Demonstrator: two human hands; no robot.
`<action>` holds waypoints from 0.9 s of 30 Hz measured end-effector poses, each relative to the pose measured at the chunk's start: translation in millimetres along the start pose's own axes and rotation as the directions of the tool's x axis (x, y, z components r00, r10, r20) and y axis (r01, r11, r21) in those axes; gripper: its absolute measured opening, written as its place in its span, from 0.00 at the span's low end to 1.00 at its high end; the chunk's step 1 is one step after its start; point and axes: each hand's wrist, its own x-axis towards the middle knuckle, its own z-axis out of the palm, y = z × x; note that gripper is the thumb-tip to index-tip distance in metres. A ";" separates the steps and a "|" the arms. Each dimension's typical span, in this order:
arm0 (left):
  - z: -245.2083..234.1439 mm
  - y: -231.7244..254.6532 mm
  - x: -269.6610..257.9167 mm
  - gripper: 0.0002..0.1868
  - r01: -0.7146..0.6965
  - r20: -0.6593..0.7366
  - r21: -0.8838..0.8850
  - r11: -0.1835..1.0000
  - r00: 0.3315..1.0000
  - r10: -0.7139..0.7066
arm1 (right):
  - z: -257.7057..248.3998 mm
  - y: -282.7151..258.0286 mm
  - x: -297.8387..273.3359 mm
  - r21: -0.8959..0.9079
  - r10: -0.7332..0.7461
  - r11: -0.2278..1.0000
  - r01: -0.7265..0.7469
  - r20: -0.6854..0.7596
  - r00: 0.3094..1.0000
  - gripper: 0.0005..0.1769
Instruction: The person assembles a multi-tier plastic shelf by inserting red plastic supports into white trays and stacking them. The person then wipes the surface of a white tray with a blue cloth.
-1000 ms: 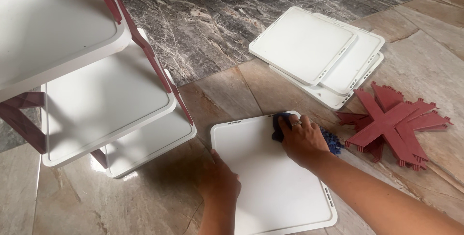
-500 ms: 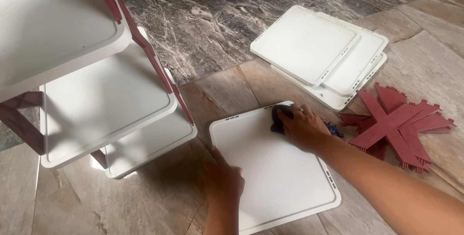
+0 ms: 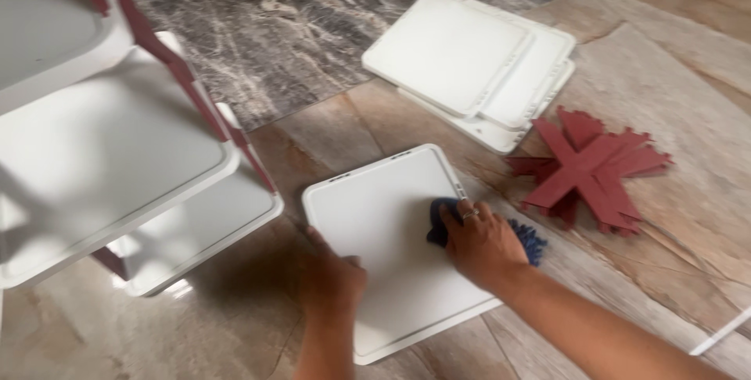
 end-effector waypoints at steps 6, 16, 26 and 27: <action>-15.2 5.6 -7.1 0.52 0.116 0.196 -0.007 0.993 0.974 -0.112 | 19.9 5.8 -39.5 -0.050 -0.067 0.997 0.058 -0.199 0.978 0.31; -25.0 11.9 -12.9 0.51 0.120 0.191 0.019 0.993 0.974 -0.121 | 30.5 6.7 -87.0 0.090 0.064 0.994 -0.058 -0.072 0.995 0.29; -13.4 -4.4 -4.4 0.53 0.059 0.224 -0.027 0.998 0.973 -0.051 | -16.2 5.2 -125.8 0.601 -0.073 0.782 -0.167 0.354 0.932 0.34; -6.4 -12.0 -0.9 0.54 0.039 0.215 -0.052 0.998 0.976 -0.027 | -26.1 3.5 -128.2 0.640 -0.158 0.756 -0.133 0.376 0.913 0.39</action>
